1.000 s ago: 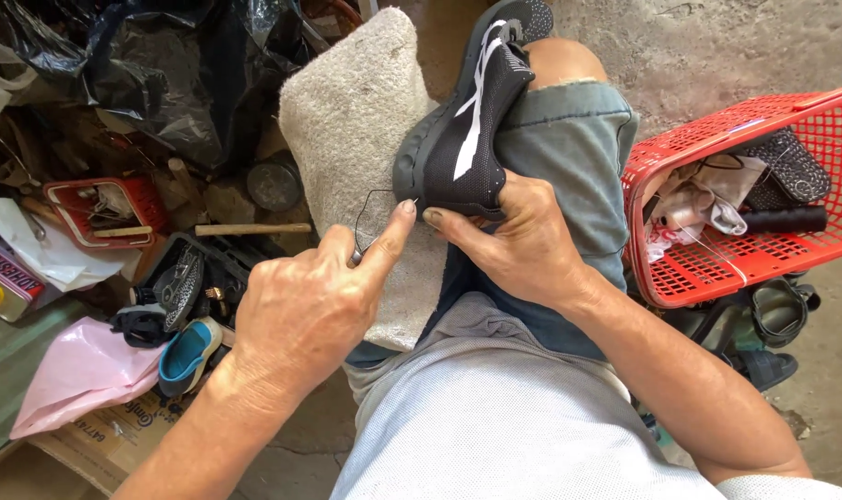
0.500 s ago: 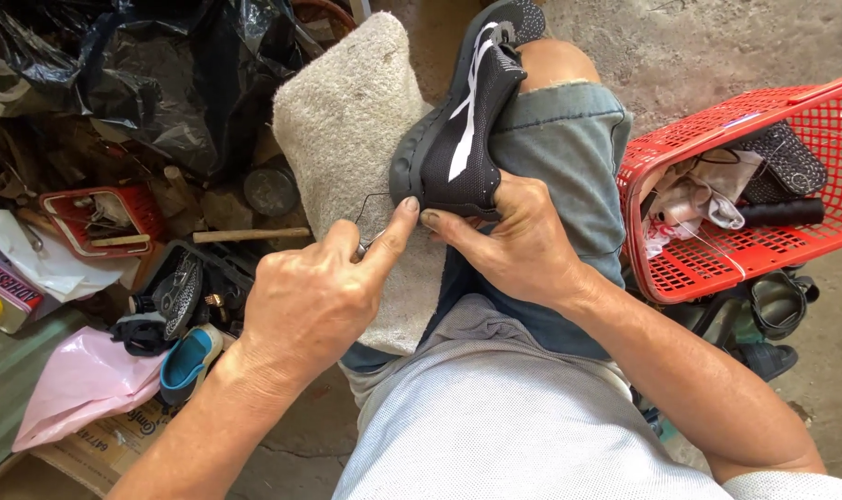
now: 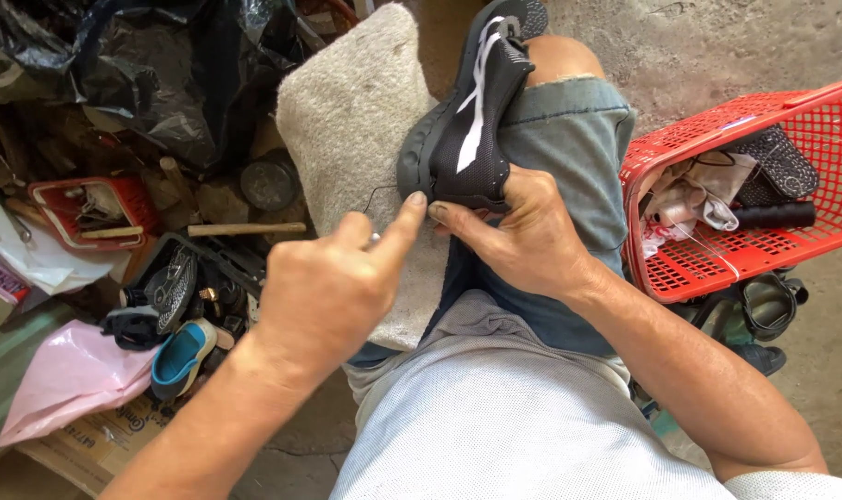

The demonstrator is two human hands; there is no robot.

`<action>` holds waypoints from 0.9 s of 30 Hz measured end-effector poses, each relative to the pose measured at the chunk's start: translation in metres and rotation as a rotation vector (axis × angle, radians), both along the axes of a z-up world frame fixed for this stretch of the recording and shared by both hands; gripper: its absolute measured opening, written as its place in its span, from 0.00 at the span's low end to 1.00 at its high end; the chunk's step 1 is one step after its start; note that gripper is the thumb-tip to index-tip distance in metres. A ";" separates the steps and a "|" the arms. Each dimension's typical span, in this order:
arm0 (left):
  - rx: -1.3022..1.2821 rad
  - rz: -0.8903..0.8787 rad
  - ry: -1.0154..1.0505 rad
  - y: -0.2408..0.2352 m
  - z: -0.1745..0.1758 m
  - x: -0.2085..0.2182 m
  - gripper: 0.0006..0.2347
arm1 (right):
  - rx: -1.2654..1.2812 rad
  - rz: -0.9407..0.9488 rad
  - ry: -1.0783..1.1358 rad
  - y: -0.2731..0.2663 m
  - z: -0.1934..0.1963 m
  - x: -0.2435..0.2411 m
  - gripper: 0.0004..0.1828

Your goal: The person sits on the floor and sews a black shoe using a needle and thread. They repeatedly push the needle through the shoe's upper and pull the thread to secure the stitches. The shoe is held on a cushioned surface on their lap.

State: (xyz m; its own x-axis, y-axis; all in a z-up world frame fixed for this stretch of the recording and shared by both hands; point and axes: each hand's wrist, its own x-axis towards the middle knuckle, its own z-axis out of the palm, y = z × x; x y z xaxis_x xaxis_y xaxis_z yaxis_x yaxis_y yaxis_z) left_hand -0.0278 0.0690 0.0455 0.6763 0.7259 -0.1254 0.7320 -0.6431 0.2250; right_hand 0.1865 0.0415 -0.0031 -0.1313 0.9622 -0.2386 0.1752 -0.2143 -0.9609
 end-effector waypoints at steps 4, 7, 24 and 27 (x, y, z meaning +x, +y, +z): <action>0.175 -0.085 0.084 -0.007 -0.003 0.002 0.18 | 0.004 -0.001 -0.006 -0.001 -0.001 -0.001 0.06; -0.089 0.106 -0.062 -0.004 -0.003 0.005 0.17 | -0.010 -0.002 -0.004 -0.003 -0.004 0.001 0.06; 0.180 0.041 0.000 -0.012 -0.014 0.017 0.16 | -0.123 -0.052 0.286 -0.010 -0.013 0.002 0.05; 0.068 0.060 -0.147 -0.009 -0.003 0.012 0.11 | -0.196 -0.026 0.254 -0.005 -0.002 0.008 0.04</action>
